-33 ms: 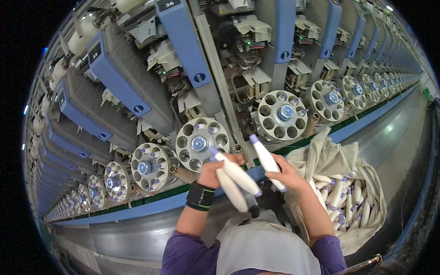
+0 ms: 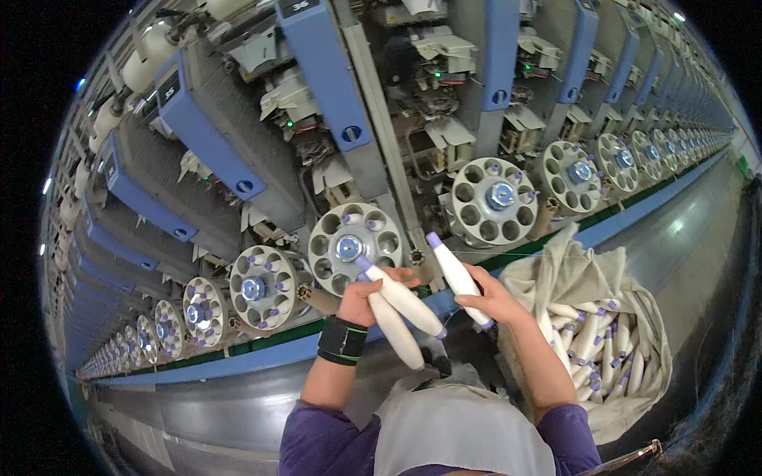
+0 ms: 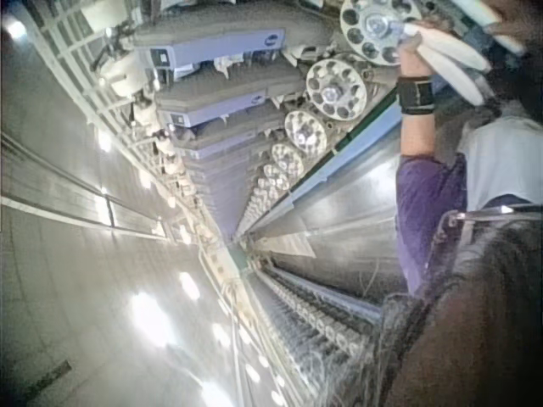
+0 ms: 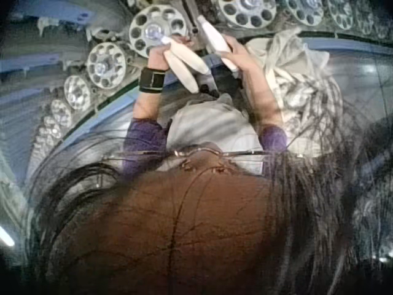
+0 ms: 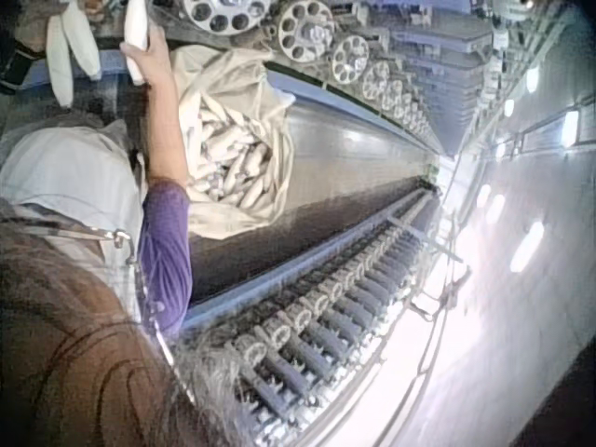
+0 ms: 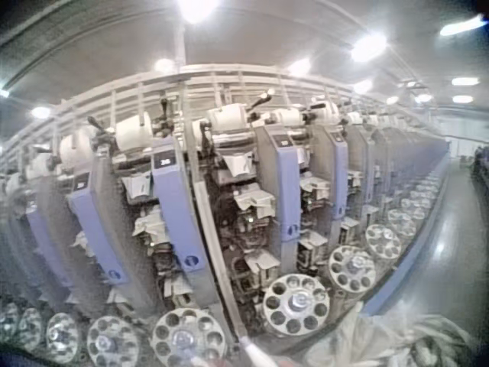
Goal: The person repeatedly picks white spools from a cloth bag and places them into slots on a circular rotating fixture attached to a textile machine. The person handles the spools one at a time, moving along the row of machines to fill available slots.
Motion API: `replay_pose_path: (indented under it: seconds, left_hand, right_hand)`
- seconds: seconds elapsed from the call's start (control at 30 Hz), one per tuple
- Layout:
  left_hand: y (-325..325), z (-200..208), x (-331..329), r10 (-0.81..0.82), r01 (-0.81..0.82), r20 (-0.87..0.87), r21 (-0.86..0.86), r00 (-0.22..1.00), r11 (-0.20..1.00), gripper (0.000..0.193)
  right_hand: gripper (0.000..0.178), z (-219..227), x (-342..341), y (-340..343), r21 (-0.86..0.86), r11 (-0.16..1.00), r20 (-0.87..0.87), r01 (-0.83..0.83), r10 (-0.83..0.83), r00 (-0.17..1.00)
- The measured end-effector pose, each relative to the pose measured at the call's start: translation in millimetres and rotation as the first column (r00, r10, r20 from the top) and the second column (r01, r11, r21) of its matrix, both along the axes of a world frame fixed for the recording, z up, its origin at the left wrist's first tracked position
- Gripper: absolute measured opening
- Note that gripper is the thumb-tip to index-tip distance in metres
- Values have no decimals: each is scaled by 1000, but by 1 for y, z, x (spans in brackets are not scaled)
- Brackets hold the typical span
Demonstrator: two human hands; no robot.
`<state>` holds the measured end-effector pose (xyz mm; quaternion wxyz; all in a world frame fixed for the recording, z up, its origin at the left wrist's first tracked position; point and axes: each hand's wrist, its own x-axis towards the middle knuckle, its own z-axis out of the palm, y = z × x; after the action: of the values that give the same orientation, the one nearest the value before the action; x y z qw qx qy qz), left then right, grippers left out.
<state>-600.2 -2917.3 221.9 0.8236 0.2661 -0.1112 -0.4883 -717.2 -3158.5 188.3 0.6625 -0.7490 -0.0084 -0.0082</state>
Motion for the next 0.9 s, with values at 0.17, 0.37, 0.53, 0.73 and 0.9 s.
replay_pose_path:
  seconds: [0.17,0.37,0.53,0.73,0.9]
  left_hand:
    - [37,-12,31,87,-104,142,118,986,988,41]
    - [51,-20,75,128,-142,145,89,981,986,29]
    - [65,-35,102,259,-268,82,144,962,953,28]
    - [80,-51,125,347,-401,265,186,900,897,30]
    - [80,-55,137,377,-400,167,133,911,907,29]
  right_hand:
    - [67,-7,60,33,259,952,-149,-165,208,967]
    - [62,-7,116,80,-72,997,-7,-30,30,1000]
    - [38,-43,177,104,95,967,215,234,-250,944]
    - [21,-57,204,112,-129,950,-4,283,-285,958]
    - [42,-29,201,143,-305,951,151,-53,103,983]
